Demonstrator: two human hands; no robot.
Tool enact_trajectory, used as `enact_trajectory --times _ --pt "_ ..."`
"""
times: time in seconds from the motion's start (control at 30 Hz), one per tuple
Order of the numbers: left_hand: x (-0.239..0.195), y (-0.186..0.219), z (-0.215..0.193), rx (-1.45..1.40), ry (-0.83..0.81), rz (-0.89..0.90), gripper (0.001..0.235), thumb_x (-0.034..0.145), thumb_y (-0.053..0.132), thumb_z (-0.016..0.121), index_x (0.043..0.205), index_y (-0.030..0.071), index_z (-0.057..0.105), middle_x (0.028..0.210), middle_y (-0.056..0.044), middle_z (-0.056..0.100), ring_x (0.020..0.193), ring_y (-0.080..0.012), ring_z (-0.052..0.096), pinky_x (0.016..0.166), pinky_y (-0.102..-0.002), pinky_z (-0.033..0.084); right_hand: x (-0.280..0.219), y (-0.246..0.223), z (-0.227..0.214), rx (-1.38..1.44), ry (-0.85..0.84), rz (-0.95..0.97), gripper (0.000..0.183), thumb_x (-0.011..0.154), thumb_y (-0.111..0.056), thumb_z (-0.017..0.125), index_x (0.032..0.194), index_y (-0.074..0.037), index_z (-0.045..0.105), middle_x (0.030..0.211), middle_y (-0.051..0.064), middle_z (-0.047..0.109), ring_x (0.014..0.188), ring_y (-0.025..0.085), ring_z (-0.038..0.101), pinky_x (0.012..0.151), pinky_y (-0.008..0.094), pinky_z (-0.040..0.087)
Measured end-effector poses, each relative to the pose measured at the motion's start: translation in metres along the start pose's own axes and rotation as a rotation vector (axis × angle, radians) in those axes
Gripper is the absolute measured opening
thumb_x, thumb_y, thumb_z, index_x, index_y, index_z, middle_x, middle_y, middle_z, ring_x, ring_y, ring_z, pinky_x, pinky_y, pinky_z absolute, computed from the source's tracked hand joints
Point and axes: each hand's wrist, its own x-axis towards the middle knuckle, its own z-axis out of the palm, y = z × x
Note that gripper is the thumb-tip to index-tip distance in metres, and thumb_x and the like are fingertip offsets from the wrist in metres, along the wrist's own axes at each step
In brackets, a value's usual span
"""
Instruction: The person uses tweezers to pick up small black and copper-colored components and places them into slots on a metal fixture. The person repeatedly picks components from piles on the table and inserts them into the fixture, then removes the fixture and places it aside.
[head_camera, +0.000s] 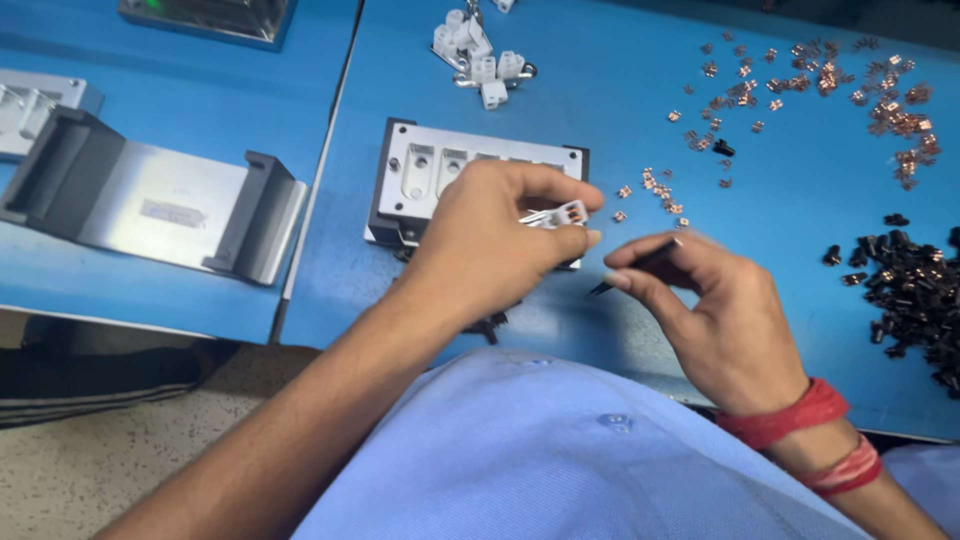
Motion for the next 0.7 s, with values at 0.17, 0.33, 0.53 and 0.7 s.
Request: enact_trajectory --times 0.17,0.33,0.53,0.7 --pt "-0.008 0.000 0.002 0.094 -0.008 -0.151 0.027 0.076 0.021 0.080 0.103 0.014 0.081 0.105 -0.008 0.081 0.096 -0.0146 0.077 0.085 -0.032 0.060 -0.020 -0.047 -0.026 -0.035 0.182 -0.171 0.018 0.095 -0.005 0.073 0.111 -0.001 0.066 0.105 0.010 0.074 0.096 0.013 0.073 0.088 0.025 0.062" --pt "-0.014 0.010 -0.003 0.115 -0.039 -0.229 0.028 0.075 0.020 0.079 0.102 0.015 0.081 0.106 -0.007 0.079 0.076 -0.0135 0.077 0.073 -0.031 0.063 -0.020 -0.055 -0.028 -0.021 0.196 -0.179 0.016 0.099 -0.003 0.074 0.111 0.001 0.065 0.103 0.012 0.073 0.095 0.013 0.073 0.088 0.024 0.061" --pt "-0.022 0.011 -0.017 0.109 -0.111 -0.271 0.030 0.076 0.020 0.077 0.105 0.014 0.078 0.096 -0.007 0.079 0.062 -0.0154 0.072 0.061 -0.031 0.061 -0.017 -0.069 -0.002 -0.035 0.208 -0.281 0.017 0.099 -0.003 0.075 0.111 0.002 0.064 0.104 0.013 0.073 0.093 0.013 0.073 0.085 0.023 0.062" --pt "-0.032 -0.001 -0.035 -0.015 -0.152 -0.135 0.037 0.076 0.010 0.074 0.113 0.009 0.075 0.087 -0.009 0.081 0.072 -0.0098 0.073 0.065 -0.027 0.058 -0.007 -0.079 0.029 -0.056 0.212 -0.332 0.017 0.092 -0.002 0.078 0.106 0.002 0.068 0.100 0.013 0.075 0.091 0.015 0.074 0.083 0.026 0.063"
